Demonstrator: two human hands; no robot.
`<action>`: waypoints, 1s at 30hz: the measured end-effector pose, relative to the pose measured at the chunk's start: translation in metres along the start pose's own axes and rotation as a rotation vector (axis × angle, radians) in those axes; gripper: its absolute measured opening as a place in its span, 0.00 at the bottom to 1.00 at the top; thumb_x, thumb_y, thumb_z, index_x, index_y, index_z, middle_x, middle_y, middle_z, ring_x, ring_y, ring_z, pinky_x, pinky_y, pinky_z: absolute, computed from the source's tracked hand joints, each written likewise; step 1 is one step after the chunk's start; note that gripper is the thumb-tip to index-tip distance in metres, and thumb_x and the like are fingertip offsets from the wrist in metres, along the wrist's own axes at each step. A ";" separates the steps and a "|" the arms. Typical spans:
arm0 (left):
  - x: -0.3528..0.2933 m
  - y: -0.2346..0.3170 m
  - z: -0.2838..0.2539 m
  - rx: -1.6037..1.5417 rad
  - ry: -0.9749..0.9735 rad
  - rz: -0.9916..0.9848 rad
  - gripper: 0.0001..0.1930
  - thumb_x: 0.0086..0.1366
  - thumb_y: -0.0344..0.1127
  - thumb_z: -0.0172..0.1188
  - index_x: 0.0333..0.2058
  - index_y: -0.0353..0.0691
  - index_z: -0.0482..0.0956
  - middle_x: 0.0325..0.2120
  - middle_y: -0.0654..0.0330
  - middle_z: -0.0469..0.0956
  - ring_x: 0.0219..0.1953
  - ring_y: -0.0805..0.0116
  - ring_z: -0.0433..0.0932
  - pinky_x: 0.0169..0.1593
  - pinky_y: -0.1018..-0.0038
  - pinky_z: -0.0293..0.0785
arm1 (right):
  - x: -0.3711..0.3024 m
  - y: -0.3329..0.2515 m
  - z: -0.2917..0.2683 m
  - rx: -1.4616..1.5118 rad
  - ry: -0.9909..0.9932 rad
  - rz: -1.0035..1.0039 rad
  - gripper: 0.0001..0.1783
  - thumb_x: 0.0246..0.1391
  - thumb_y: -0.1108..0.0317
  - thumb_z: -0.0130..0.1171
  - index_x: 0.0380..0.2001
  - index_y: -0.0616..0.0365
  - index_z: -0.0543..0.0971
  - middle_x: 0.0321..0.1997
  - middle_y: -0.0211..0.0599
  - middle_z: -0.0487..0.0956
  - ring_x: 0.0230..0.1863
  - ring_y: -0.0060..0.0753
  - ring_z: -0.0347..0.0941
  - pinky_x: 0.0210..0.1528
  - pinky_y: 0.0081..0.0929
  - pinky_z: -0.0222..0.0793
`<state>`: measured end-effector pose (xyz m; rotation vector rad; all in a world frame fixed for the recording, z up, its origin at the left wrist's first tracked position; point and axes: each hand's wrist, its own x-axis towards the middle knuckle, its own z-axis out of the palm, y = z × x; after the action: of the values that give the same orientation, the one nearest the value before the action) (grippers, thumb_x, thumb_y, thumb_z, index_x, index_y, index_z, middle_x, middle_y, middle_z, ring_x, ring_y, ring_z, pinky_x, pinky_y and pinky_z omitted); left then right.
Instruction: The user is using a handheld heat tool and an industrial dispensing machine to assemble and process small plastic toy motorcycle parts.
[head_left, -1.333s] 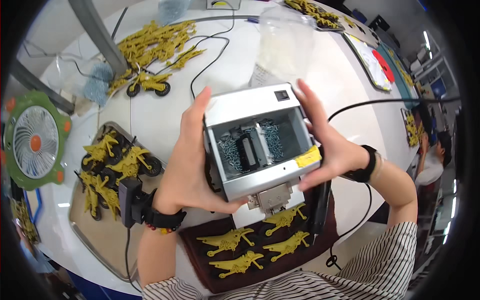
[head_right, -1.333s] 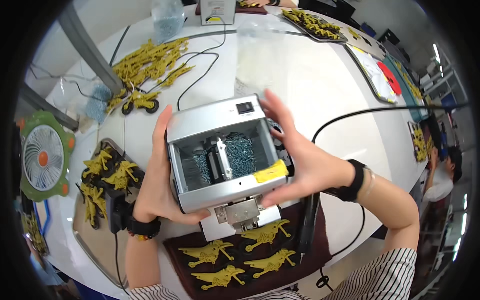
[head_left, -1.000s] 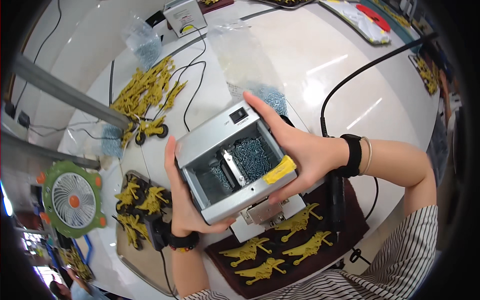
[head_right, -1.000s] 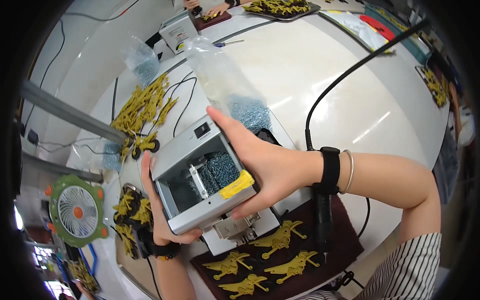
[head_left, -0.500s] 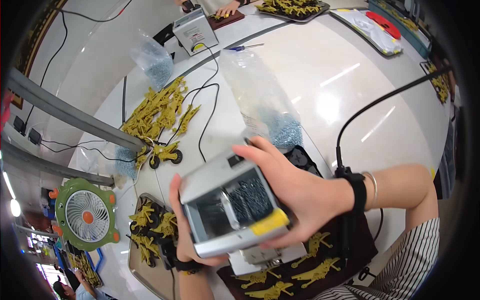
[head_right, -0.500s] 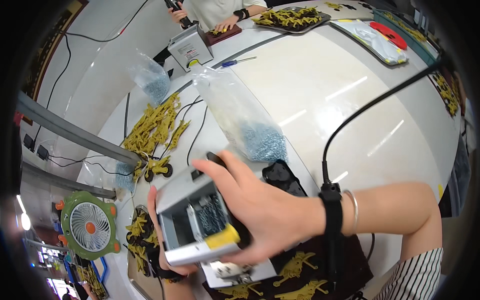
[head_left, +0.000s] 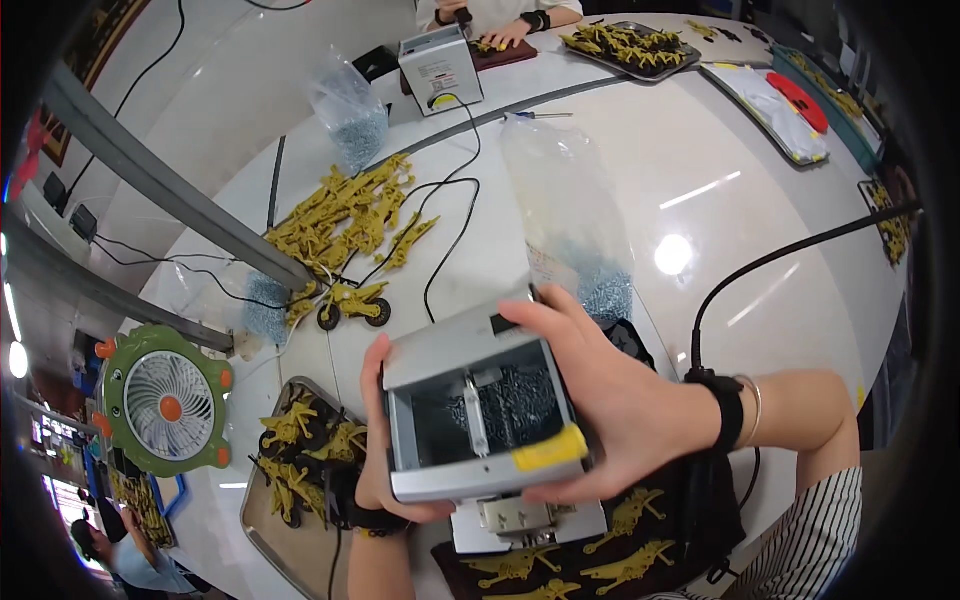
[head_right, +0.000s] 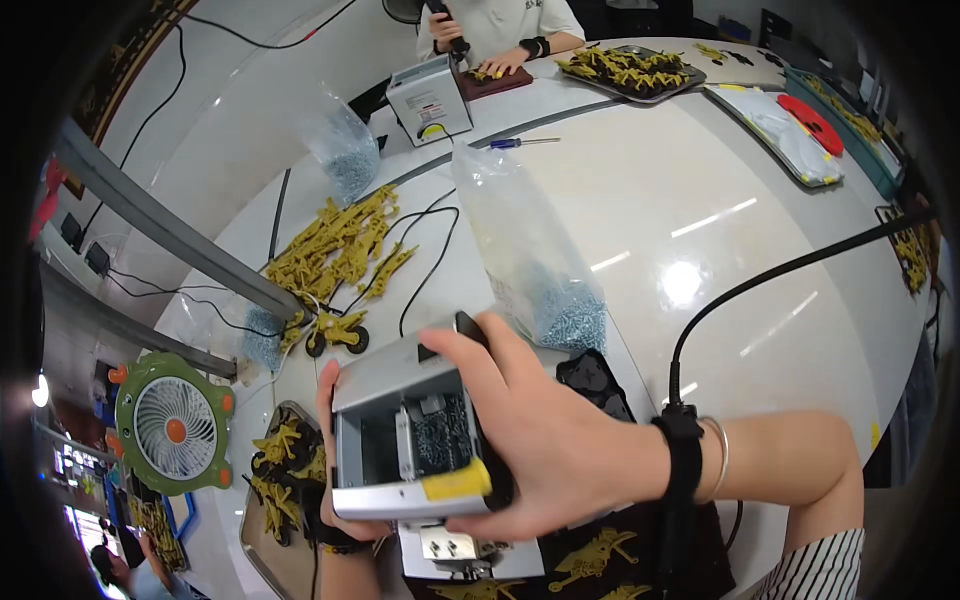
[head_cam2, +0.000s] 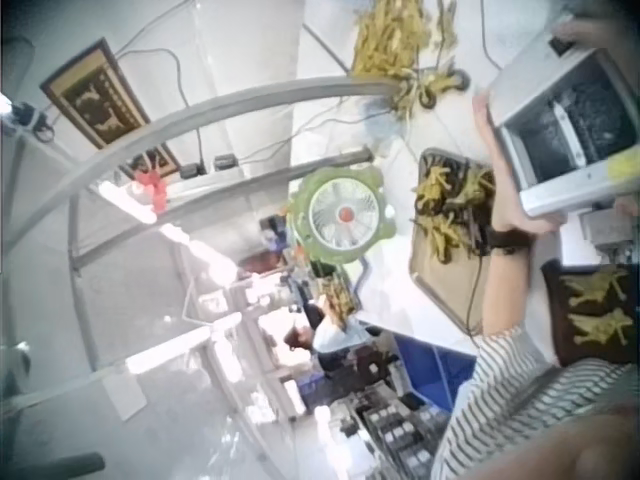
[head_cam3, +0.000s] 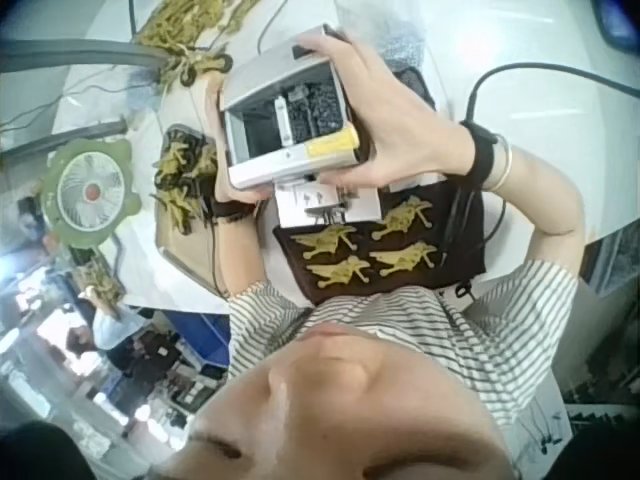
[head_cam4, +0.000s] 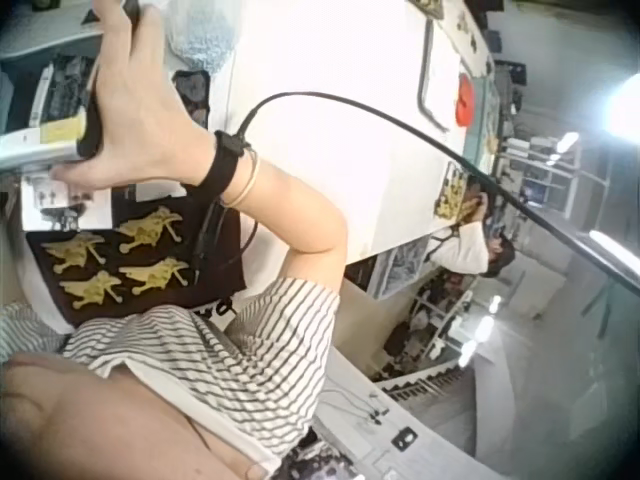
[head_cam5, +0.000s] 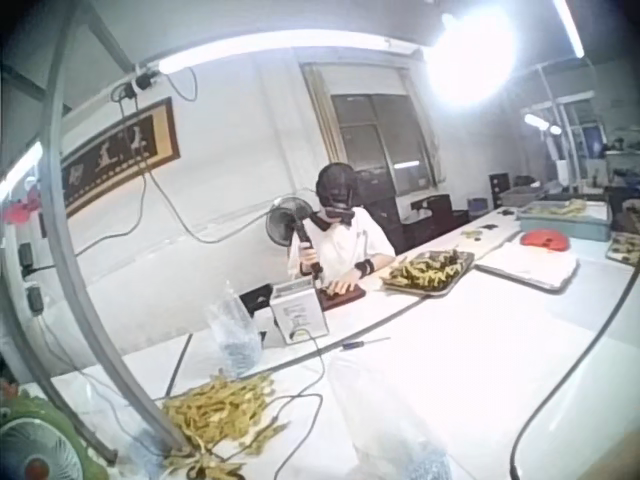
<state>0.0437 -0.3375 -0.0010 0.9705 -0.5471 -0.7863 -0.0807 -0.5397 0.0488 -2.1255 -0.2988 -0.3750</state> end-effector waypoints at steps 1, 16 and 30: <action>-0.005 0.004 0.006 -0.074 0.094 -0.137 0.73 0.27 0.33 0.75 0.67 0.51 0.29 0.62 0.49 0.57 0.62 0.50 0.62 0.63 0.54 0.61 | -0.005 0.002 0.001 -0.027 0.013 -0.055 0.62 0.31 0.54 0.74 0.62 0.70 0.47 0.51 0.69 0.57 0.56 0.70 0.55 0.58 0.42 0.59; 0.005 0.002 -0.001 0.152 -0.057 0.143 0.70 0.29 0.39 0.77 0.67 0.44 0.34 0.61 0.52 0.58 0.62 0.54 0.62 0.64 0.59 0.59 | 0.018 0.007 -0.013 0.105 -0.117 0.100 0.66 0.30 0.57 0.77 0.64 0.65 0.44 0.57 0.50 0.59 0.62 0.41 0.54 0.64 0.33 0.50; 0.027 0.018 -0.005 -0.083 0.049 -0.034 0.68 0.32 0.42 0.75 0.67 0.53 0.33 0.63 0.50 0.55 0.63 0.50 0.61 0.64 0.53 0.61 | 0.078 -0.004 -0.024 0.126 -0.160 0.448 0.60 0.31 0.53 0.75 0.61 0.69 0.52 0.58 0.56 0.60 0.61 0.48 0.58 0.62 0.35 0.56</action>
<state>0.0695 -0.3505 0.0141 0.9223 -0.4531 -0.8069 -0.0134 -0.5528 0.0938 -2.0282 0.0661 0.0732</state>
